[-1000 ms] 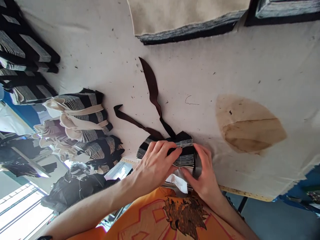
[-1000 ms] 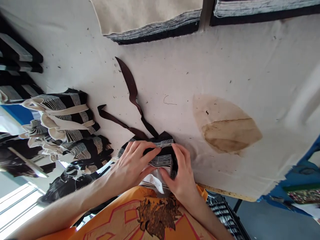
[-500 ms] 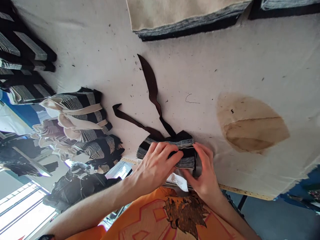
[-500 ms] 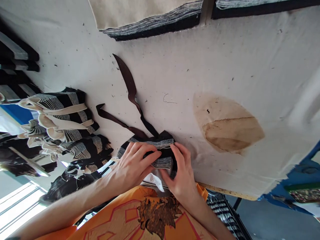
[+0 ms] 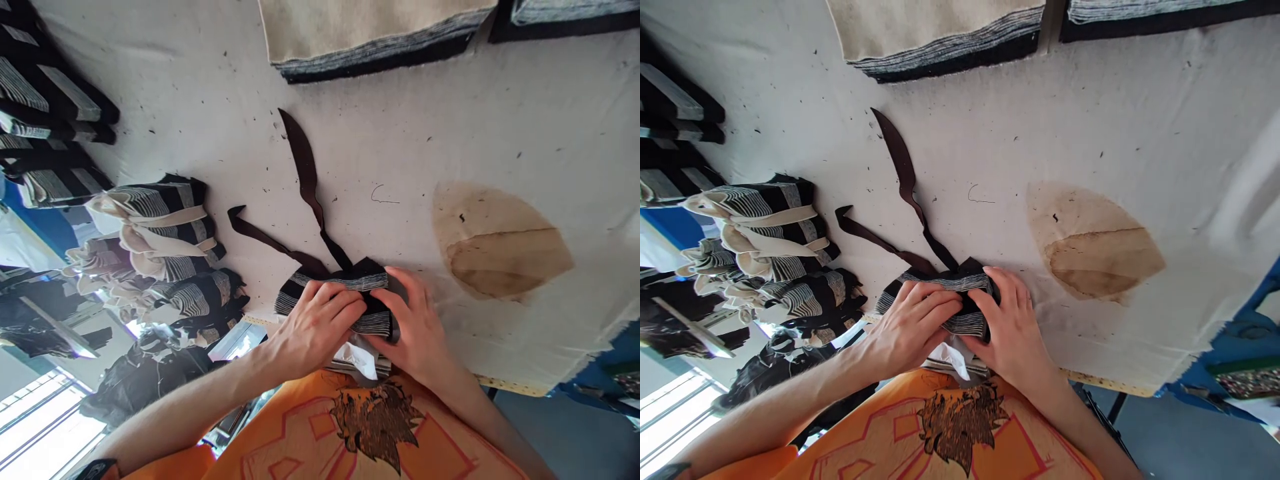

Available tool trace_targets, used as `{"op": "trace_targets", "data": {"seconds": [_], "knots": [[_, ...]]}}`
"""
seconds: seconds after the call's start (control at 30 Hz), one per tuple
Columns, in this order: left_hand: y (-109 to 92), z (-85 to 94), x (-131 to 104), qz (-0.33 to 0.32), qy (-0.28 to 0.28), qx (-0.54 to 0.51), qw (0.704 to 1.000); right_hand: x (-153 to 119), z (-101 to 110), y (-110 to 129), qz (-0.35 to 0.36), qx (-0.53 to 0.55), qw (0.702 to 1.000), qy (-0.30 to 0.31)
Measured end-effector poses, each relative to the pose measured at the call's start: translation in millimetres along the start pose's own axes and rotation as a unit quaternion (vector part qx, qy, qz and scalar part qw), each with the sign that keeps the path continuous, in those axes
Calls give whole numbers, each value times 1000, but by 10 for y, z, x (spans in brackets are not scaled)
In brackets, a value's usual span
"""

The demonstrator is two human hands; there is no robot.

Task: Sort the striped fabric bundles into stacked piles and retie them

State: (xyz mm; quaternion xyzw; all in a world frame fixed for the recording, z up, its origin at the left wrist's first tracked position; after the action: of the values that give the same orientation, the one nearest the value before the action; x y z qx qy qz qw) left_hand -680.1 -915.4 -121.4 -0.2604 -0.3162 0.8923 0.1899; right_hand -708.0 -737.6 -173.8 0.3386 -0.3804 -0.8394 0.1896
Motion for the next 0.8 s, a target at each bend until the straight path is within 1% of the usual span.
{"op": "trace_targets", "data": {"seconds": [0.13, 0.3, 0.53, 0.6, 0.7, 0.8], "knots": [[2, -17, -12, -13, -13, 2, 1000, 0, 18, -2, -5, -16, 1000, -11], [13, -16, -9, 15, -5, 18, 1000, -28, 40, 16, 3, -19, 1000, -21], [-2, -25, -10, 20, 47, 70, 996, -20, 38, 28, 5, -10, 1000, -21], [3, -24, 7, 22, 52, 63, 996, -17, 36, 26, 4, -7, 1000, -17], [26, -11, 42, 24, 49, 27, 998, -21, 32, 25, 7, -7, 1000, -13], [51, 5, 61, 19, 43, -9, 999, -21, 38, 23, 12, -9, 1000, -23]]}}
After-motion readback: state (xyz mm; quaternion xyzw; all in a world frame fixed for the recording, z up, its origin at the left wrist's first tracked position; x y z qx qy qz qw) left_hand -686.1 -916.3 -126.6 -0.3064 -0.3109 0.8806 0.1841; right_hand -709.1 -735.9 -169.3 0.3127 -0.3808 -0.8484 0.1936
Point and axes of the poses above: each hand's wrist, its own x-axis towards the middle knuckle, its own z-axis out of the back of the hand, y = z × x, the point moved 4 cm from there along x, towards the middle knuckle, and after that the axes turned 9 degrees about -z, right-handed, at the moved point
